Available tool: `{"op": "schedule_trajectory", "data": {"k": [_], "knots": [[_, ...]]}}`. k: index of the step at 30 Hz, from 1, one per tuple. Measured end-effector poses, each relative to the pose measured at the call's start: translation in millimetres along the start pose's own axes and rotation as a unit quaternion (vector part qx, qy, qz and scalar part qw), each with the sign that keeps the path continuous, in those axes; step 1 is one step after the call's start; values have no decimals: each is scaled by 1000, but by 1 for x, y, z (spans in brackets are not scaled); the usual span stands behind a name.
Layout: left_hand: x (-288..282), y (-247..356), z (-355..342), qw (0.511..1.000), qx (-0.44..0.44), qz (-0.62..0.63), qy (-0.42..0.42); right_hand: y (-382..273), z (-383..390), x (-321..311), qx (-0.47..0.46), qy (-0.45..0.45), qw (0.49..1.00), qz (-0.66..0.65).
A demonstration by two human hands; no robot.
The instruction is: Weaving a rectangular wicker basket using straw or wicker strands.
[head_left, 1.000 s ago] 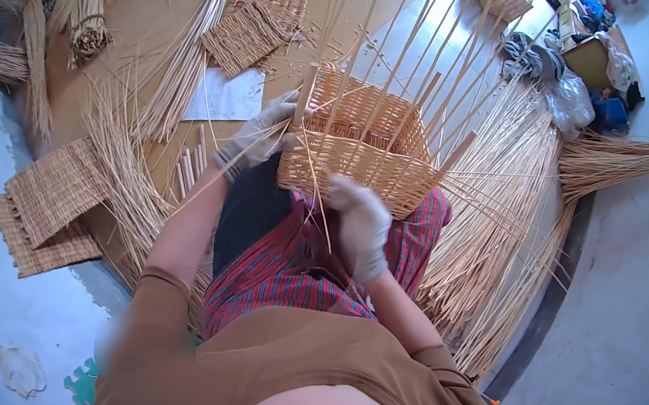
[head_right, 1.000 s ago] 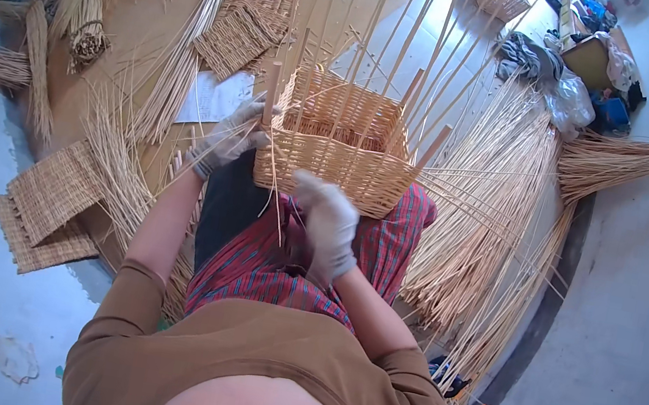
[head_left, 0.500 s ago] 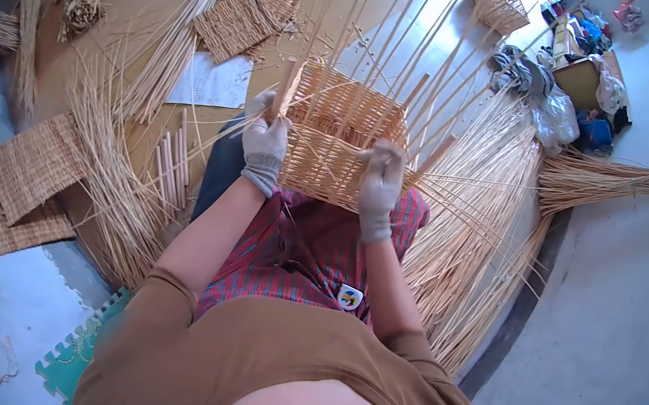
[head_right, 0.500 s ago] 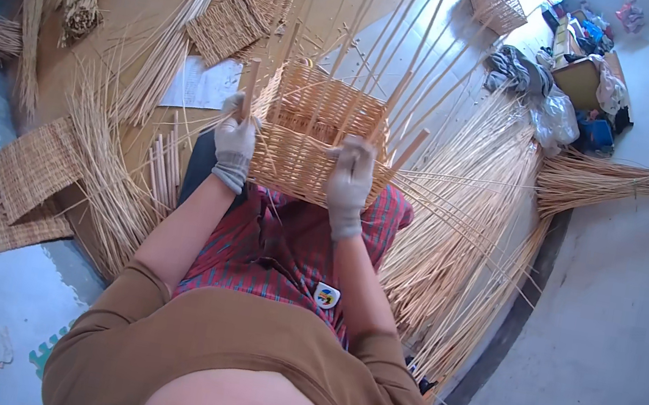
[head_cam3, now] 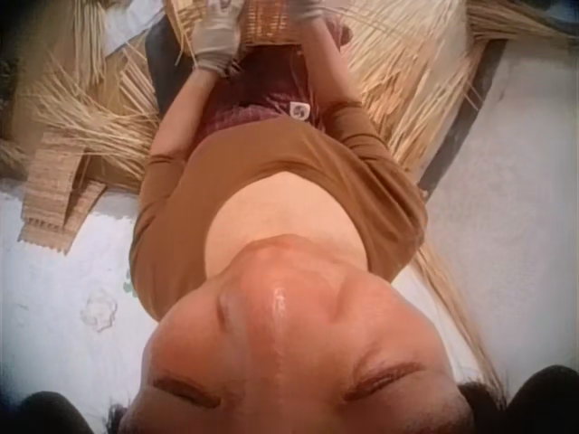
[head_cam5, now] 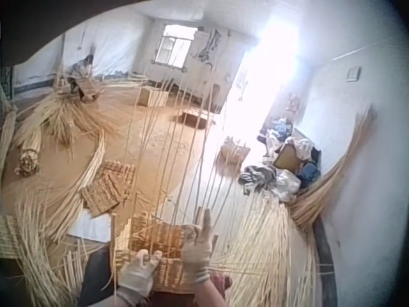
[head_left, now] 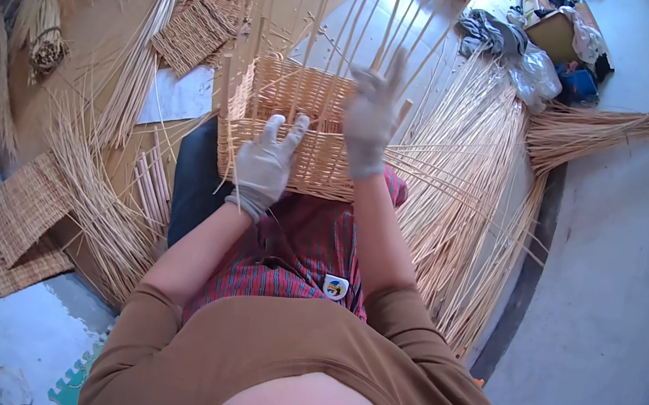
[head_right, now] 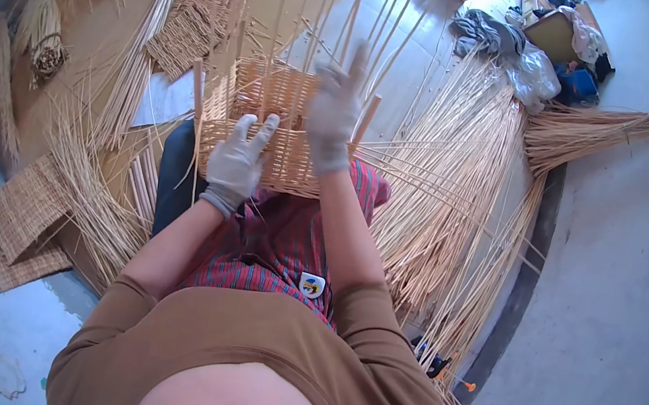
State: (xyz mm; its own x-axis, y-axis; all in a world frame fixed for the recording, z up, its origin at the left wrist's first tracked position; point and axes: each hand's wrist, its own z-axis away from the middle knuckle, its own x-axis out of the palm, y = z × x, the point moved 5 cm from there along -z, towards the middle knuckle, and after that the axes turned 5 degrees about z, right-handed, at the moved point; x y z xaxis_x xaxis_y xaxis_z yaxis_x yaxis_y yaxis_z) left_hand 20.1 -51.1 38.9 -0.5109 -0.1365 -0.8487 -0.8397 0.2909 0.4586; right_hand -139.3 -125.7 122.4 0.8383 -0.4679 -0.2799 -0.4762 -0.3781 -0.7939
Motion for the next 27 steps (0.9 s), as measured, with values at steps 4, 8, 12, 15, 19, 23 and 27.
{"op": "schedule_trajectory", "data": {"k": [4,8,12,15,19,23,27], "knots": [[-10,19,-19,988,131,17,75,83,81,-78,230,-19,972,36],[18,74,-30,993,56,10,-102,2,21,-66,-175,22,909,377],[50,66,-32,983,89,-101,-126,-28,-28,-46,-164,156,932,284],[34,53,-26,983,137,114,-48,-12,-12,20,60,-73,950,-296],[11,-28,25,959,-1,265,98,-23,37,108,163,-221,961,-23],[-22,-88,53,957,-66,178,221,52,42,174,405,-180,894,-58],[-48,-103,35,989,-65,51,126,37,57,169,196,-14,980,-27]]}}
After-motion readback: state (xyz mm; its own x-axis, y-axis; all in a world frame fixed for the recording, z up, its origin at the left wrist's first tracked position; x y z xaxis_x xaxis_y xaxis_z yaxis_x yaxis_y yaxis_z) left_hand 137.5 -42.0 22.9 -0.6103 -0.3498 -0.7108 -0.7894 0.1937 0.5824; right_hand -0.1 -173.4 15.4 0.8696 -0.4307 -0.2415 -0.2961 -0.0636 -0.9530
